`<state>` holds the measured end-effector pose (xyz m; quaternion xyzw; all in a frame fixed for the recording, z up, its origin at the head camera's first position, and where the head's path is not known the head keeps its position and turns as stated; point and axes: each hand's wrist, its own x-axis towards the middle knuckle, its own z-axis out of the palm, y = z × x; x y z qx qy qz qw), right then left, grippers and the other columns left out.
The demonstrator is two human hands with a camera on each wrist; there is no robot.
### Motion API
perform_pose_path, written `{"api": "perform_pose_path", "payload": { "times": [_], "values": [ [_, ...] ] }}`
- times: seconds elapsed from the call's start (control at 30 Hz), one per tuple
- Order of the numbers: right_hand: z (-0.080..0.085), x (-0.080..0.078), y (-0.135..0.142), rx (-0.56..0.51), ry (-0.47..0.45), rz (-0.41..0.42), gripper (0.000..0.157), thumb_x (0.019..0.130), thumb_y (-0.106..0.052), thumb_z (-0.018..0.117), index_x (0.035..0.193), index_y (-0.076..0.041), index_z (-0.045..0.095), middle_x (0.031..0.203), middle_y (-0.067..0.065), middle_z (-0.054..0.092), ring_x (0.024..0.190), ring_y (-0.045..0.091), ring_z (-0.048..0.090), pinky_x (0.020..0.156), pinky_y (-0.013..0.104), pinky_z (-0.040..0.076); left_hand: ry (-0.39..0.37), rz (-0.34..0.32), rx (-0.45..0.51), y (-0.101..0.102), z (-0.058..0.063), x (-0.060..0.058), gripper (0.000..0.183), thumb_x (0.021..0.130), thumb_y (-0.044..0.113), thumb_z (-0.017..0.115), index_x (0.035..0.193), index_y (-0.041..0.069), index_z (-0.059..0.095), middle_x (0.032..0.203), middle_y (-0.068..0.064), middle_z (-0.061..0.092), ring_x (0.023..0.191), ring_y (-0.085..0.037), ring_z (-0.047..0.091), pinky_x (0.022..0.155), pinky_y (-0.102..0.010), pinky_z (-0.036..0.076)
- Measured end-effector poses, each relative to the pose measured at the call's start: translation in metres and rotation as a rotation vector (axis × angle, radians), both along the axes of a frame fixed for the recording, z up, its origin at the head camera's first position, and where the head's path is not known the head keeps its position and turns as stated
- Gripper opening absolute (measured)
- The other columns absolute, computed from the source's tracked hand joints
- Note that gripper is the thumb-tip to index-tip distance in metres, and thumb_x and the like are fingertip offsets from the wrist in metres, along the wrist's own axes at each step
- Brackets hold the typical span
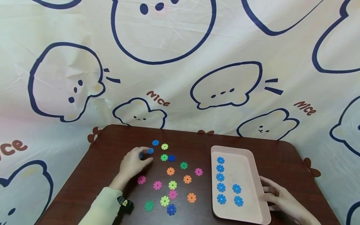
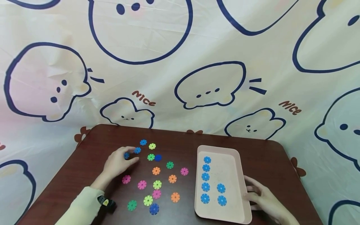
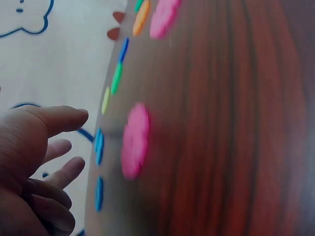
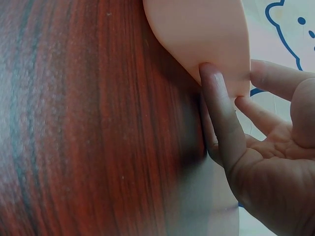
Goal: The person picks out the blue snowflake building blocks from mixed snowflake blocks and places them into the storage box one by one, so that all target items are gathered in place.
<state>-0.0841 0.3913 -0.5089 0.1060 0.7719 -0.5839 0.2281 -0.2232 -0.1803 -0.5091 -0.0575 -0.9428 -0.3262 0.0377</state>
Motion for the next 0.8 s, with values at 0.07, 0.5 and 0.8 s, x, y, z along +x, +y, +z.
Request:
{"api": "perform_pose_path", "payload": {
  "times": [0.07,0.5,0.8],
  "values": [
    [0.0,0.0,0.0,0.001,-0.003,-0.001,0.086,0.103,-0.023,0.067,0.164,0.001,0.011,0.126,0.019,0.061,0.106,0.033,0.069,0.083,0.053,0.059,-0.004,0.021,-0.014,-0.009,-0.002,0.0,0.05,0.09,0.035,0.083,0.132,0.01,0.07,0.129,-0.015,0.066,0.112,-0.034,0.064,0.09,-0.06,0.053],
    [-0.001,-0.001,-0.001,-0.002,-0.005,0.003,0.086,0.103,-0.023,0.067,0.164,0.001,0.011,0.126,0.019,0.062,0.107,0.033,0.069,0.084,0.053,0.059,-0.062,0.127,-0.07,-0.036,-0.01,-0.003,0.058,0.09,0.039,0.082,0.133,0.004,0.067,0.129,-0.026,0.059,0.105,-0.042,0.062,0.085,-0.061,0.053],
    [0.0,0.0,0.0,-0.006,0.002,0.008,0.085,0.104,-0.022,0.065,0.163,0.003,0.01,0.125,0.019,0.062,0.106,0.033,0.069,0.083,0.053,0.059,-0.055,0.159,-0.074,-0.045,-0.007,0.0,0.055,0.089,0.037,0.082,0.129,0.001,0.068,0.125,-0.027,0.06,0.103,-0.042,0.063,0.082,-0.06,0.054]
  ]
}}
